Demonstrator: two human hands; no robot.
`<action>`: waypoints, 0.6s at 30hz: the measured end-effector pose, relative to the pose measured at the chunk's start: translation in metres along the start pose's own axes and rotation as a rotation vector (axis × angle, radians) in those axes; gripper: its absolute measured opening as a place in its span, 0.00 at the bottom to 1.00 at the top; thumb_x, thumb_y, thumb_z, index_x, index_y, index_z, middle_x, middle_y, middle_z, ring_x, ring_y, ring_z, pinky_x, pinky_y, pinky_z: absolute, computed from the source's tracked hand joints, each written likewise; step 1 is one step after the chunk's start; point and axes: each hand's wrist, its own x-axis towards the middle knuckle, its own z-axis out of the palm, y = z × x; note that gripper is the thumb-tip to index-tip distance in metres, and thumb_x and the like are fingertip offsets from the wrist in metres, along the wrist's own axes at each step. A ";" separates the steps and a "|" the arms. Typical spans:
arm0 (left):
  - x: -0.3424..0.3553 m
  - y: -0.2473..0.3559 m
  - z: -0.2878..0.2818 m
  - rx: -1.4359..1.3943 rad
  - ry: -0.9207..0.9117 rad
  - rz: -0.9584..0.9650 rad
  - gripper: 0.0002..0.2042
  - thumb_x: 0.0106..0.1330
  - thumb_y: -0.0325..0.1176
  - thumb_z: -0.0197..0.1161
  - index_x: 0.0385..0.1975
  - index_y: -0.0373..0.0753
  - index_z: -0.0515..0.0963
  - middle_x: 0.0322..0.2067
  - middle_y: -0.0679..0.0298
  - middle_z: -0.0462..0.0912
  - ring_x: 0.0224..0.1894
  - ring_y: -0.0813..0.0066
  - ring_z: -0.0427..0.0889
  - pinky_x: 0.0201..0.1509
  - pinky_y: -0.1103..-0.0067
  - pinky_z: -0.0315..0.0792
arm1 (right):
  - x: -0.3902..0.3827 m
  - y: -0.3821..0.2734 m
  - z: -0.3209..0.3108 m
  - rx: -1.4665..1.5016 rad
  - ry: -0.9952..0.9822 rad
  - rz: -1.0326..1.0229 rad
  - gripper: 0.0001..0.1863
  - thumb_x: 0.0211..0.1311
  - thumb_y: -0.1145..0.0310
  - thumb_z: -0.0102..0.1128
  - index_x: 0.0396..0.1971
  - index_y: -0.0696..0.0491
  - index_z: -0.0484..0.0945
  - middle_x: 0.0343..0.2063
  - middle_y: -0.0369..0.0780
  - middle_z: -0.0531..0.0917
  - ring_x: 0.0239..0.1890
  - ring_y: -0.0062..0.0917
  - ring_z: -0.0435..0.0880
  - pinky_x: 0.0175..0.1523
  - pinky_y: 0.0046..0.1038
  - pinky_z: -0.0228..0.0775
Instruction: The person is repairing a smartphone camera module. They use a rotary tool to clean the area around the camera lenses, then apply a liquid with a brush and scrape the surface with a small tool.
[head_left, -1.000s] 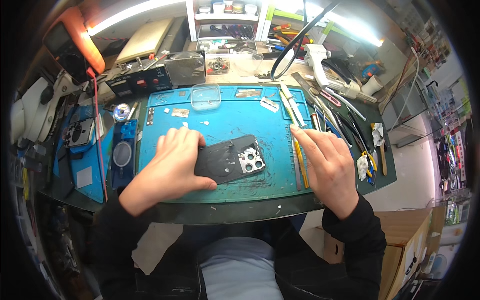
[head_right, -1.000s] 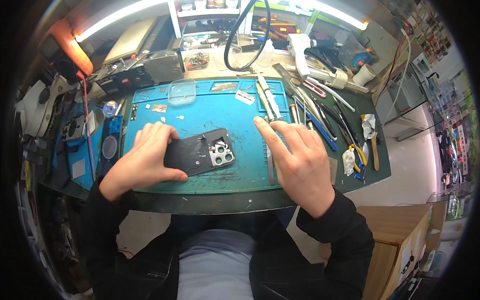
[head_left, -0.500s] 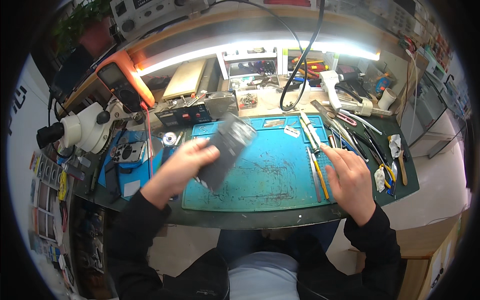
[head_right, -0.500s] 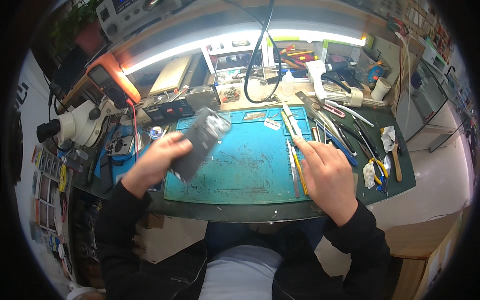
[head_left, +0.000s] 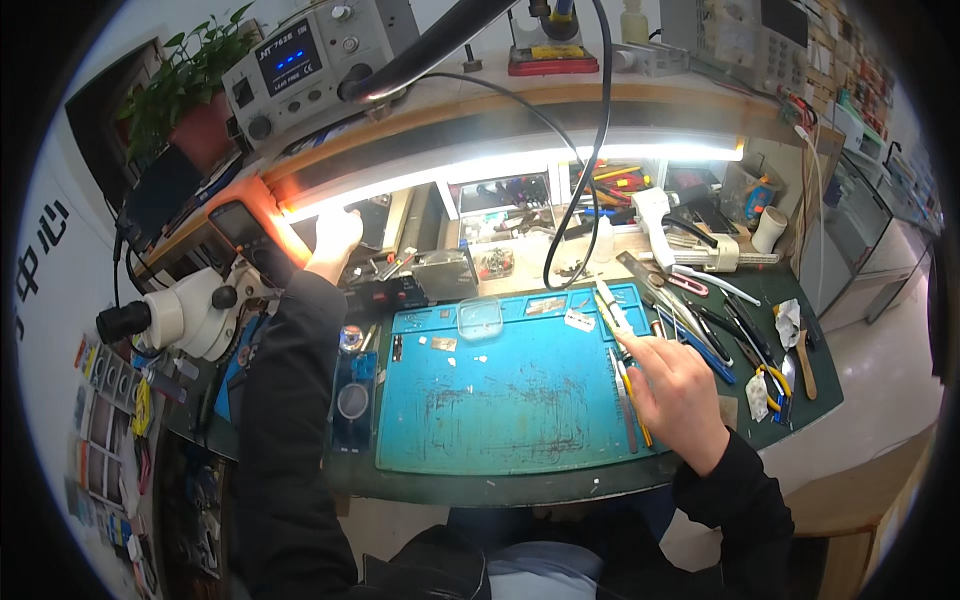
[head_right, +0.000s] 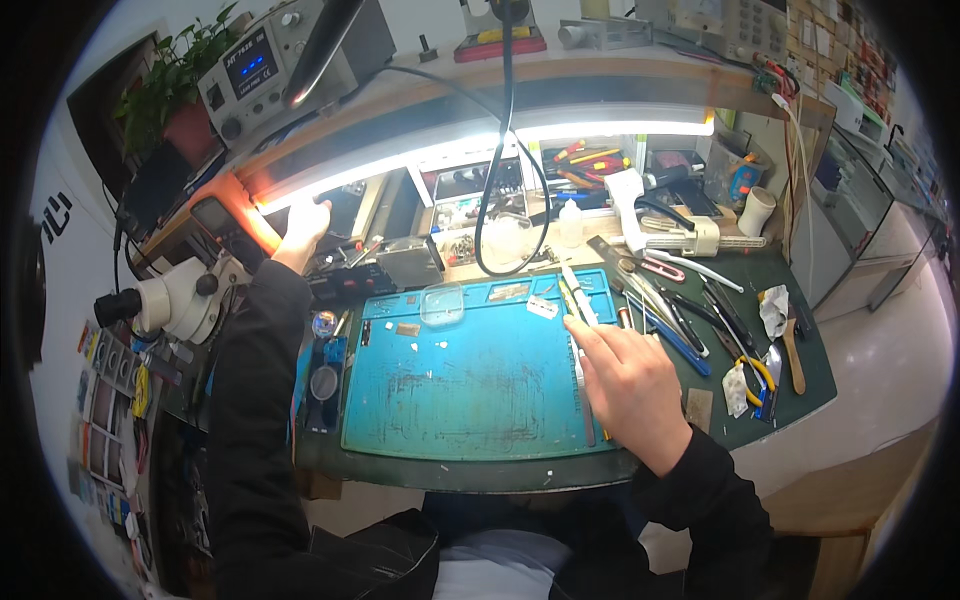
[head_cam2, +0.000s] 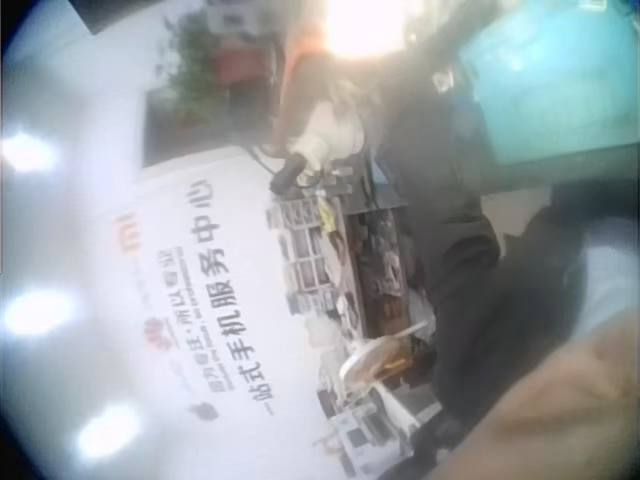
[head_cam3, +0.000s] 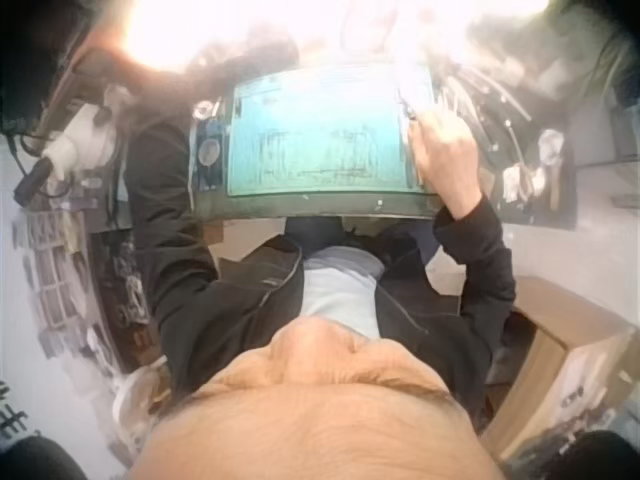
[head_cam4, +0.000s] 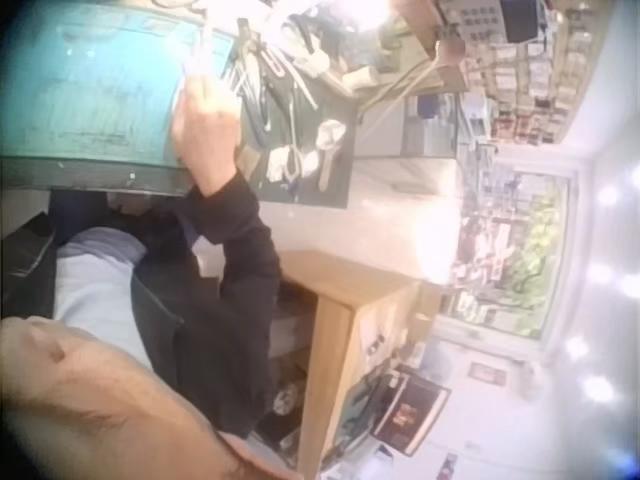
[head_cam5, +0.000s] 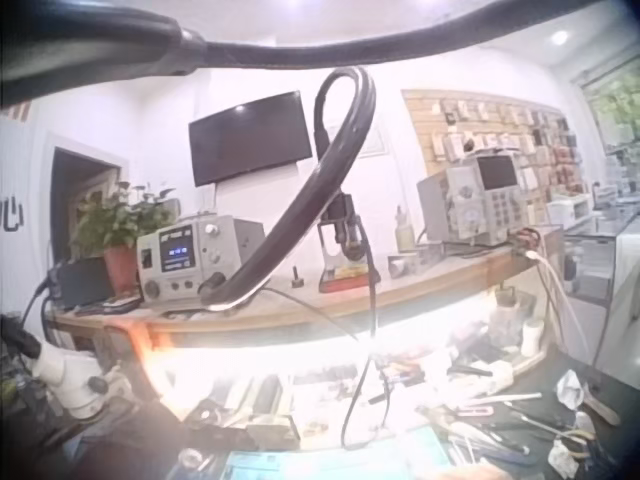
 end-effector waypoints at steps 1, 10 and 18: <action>0.001 -0.001 -0.007 0.075 -0.020 0.016 0.24 0.72 0.38 0.66 0.62 0.26 0.80 0.59 0.32 0.83 0.65 0.39 0.82 0.72 0.60 0.74 | 0.001 0.000 0.000 0.006 0.008 -0.009 0.27 0.65 0.76 0.68 0.66 0.50 0.81 0.45 0.40 0.88 0.43 0.35 0.87 0.48 0.37 0.75; -0.045 -0.003 -0.016 0.175 -0.063 0.320 0.17 0.77 0.42 0.60 0.57 0.43 0.86 0.56 0.51 0.89 0.61 0.48 0.86 0.68 0.58 0.77 | 0.028 -0.018 0.002 0.044 -0.043 -0.128 0.18 0.64 0.74 0.68 0.54 0.55 0.85 0.35 0.38 0.86 0.34 0.33 0.87 0.39 0.35 0.77; -0.042 0.004 -0.034 0.278 -0.477 0.384 0.31 0.86 0.58 0.43 0.75 0.42 0.72 0.77 0.47 0.70 0.82 0.42 0.62 0.82 0.43 0.57 | 0.045 -0.049 0.018 -0.161 -0.295 -0.104 0.08 0.67 0.64 0.68 0.30 0.50 0.80 0.28 0.36 0.85 0.33 0.30 0.89 0.34 0.33 0.79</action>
